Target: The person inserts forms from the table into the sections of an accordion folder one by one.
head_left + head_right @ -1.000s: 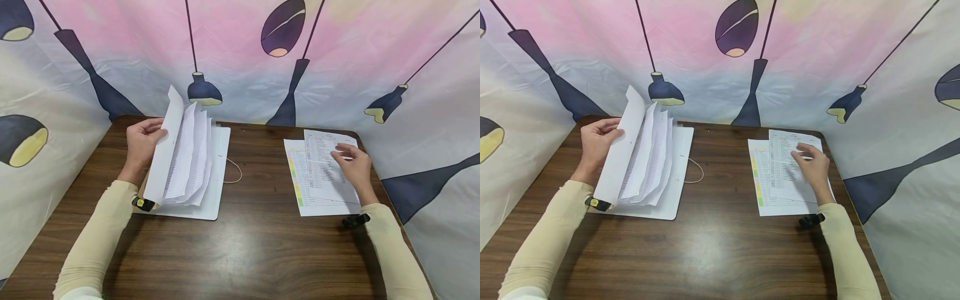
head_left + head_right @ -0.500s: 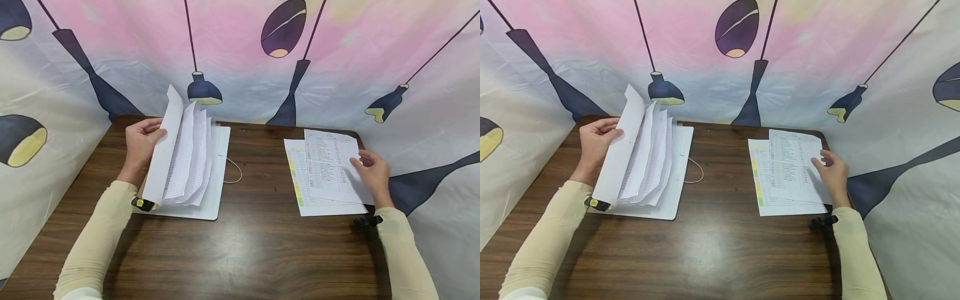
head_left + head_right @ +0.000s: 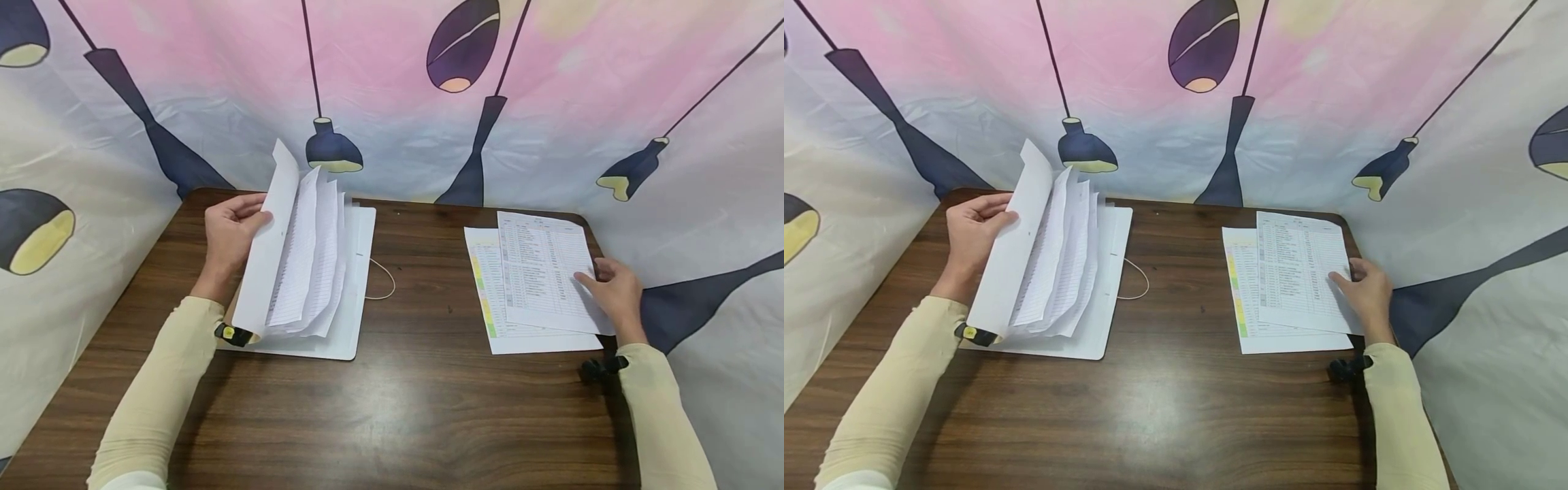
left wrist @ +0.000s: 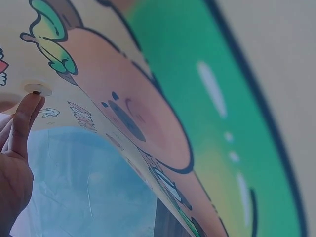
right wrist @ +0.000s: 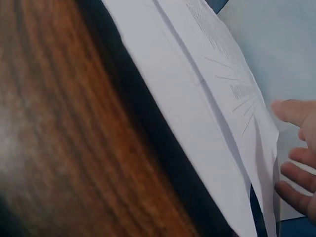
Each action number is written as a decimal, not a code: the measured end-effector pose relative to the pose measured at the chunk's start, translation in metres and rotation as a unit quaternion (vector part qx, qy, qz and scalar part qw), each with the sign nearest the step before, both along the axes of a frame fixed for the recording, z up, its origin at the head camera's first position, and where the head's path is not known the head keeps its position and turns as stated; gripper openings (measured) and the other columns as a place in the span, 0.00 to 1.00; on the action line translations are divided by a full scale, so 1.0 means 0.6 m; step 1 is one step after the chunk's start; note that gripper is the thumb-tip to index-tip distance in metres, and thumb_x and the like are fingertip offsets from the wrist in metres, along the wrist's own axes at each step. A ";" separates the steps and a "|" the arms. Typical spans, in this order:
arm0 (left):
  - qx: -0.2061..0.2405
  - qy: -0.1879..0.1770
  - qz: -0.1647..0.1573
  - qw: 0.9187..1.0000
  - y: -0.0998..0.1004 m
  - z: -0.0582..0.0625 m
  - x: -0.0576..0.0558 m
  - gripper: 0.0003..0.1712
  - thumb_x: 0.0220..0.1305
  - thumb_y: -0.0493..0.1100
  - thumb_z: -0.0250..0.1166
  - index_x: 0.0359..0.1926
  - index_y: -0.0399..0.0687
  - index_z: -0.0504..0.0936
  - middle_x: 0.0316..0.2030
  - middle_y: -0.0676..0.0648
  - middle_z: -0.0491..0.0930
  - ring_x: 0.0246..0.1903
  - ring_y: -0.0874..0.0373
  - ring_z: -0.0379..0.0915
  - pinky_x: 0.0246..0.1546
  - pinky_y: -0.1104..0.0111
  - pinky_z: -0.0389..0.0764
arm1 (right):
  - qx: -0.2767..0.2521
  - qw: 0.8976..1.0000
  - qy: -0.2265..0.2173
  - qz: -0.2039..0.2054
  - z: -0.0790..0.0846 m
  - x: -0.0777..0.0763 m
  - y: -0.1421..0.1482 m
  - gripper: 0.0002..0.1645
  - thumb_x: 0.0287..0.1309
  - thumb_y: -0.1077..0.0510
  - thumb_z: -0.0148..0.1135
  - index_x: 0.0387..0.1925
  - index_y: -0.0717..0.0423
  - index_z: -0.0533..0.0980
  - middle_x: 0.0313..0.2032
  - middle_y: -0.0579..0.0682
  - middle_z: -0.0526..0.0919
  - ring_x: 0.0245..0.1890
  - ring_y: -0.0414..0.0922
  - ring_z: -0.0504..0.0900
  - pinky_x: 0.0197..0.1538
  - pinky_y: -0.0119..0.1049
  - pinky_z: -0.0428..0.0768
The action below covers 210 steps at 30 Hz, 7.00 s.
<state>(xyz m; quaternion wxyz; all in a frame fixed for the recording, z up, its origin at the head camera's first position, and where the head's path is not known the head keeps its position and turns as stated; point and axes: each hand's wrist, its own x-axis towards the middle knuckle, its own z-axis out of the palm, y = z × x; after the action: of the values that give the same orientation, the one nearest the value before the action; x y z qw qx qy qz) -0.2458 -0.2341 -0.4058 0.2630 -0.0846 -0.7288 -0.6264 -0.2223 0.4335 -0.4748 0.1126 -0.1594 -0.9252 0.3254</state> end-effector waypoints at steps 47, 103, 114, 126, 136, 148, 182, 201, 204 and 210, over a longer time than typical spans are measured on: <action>-0.006 -0.006 0.004 1.000 0.002 -0.002 0.002 0.15 0.61 0.31 0.68 0.49 0.31 0.87 0.35 0.56 0.89 0.34 0.61 0.87 0.34 0.76 0.82 | 0.001 0.998 -0.067 -0.022 -0.011 -0.007 0.027 0.33 0.64 0.56 0.68 0.64 0.73 0.72 0.56 0.70 0.77 0.52 0.61 0.77 0.37 0.36 0.70; -0.002 0.012 -0.004 1.000 0.001 -0.006 -0.003 0.14 0.60 0.29 0.67 0.48 0.32 0.88 0.34 0.56 0.89 0.32 0.64 0.86 0.33 0.76 0.82 | -0.346 0.938 0.026 0.004 0.088 0.040 -0.092 0.10 0.56 0.52 0.77 0.37 0.47 0.84 0.32 0.37 0.85 0.30 0.35 0.83 0.30 0.27 0.80; 0.002 0.009 -0.001 1.000 0.002 -0.004 -0.003 0.14 0.59 0.28 0.68 0.47 0.31 0.88 0.34 0.56 0.89 0.32 0.63 0.86 0.32 0.76 0.82 | -0.360 0.932 0.033 0.026 0.086 0.028 -0.150 0.09 0.58 0.55 0.76 0.38 0.49 0.84 0.30 0.37 0.87 0.30 0.34 0.84 0.31 0.26 0.79; 0.007 0.005 -0.003 1.000 0.002 0.001 -0.001 0.15 0.59 0.29 0.68 0.48 0.30 0.87 0.35 0.56 0.89 0.32 0.64 0.86 0.33 0.77 0.82 | -0.346 0.935 0.017 0.075 0.076 0.013 -0.214 0.13 0.62 0.55 0.72 0.43 0.56 0.79 0.29 0.35 0.88 0.29 0.35 0.87 0.31 0.28 0.83; 0.006 0.001 -0.008 1.000 -0.002 -0.003 -0.006 0.15 0.60 0.30 0.68 0.49 0.31 0.88 0.35 0.56 0.89 0.33 0.64 0.86 0.33 0.76 0.82 | -0.336 0.935 0.012 0.115 0.059 -0.003 -0.265 0.15 0.64 0.56 0.70 0.46 0.61 0.79 0.28 0.34 0.88 0.30 0.37 0.89 0.35 0.32 0.86; 0.009 0.000 -0.010 1.000 0.000 -0.001 -0.004 0.15 0.61 0.30 0.67 0.49 0.30 0.87 0.35 0.55 0.89 0.32 0.65 0.86 0.33 0.76 0.83 | -0.334 0.933 -0.018 0.136 0.038 -0.010 -0.309 0.17 0.64 0.56 0.71 0.47 0.63 0.79 0.32 0.41 0.89 0.30 0.41 0.89 0.34 0.35 0.86; -0.001 0.006 0.006 1.000 0.002 0.002 0.000 0.14 0.60 0.30 0.68 0.48 0.31 0.88 0.35 0.56 0.89 0.33 0.64 0.86 0.34 0.76 0.82 | -0.377 0.910 -0.057 0.164 0.010 -0.017 -0.399 0.18 0.64 0.57 0.70 0.49 0.66 0.80 0.34 0.47 0.89 0.31 0.42 0.88 0.35 0.35 0.85; 0.007 0.003 0.003 1.000 0.001 0.004 0.002 0.14 0.60 0.30 0.68 0.48 0.29 0.87 0.35 0.56 0.89 0.33 0.65 0.86 0.35 0.76 0.82 | -0.421 0.887 -0.080 0.170 -0.006 0.003 -0.450 0.17 0.66 0.58 0.68 0.52 0.64 0.79 0.40 0.52 0.90 0.39 0.42 0.88 0.41 0.33 0.84; 0.011 0.004 0.002 1.000 0.000 0.004 0.002 0.14 0.60 0.30 0.68 0.48 0.29 0.87 0.35 0.56 0.89 0.33 0.66 0.86 0.35 0.77 0.82 | -0.420 0.888 -0.077 0.173 -0.008 0.006 -0.457 0.17 0.66 0.58 0.68 0.51 0.63 0.79 0.41 0.54 0.89 0.39 0.43 0.89 0.43 0.33 0.84; 0.008 0.008 0.006 1.000 0.000 0.004 0.002 0.14 0.60 0.29 0.67 0.47 0.30 0.88 0.35 0.56 0.89 0.33 0.64 0.86 0.34 0.77 0.82 | -0.419 0.889 -0.071 0.169 -0.011 0.007 -0.464 0.17 0.65 0.58 0.69 0.51 0.64 0.79 0.41 0.54 0.90 0.38 0.42 0.89 0.41 0.32 0.84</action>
<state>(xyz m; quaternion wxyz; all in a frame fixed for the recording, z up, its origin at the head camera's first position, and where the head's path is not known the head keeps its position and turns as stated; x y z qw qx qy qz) -0.2447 -0.2339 -0.4036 0.2734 -0.0833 -0.7218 -0.6304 -0.2181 0.1550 -0.4813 -0.0873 -0.0552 -0.7217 0.6845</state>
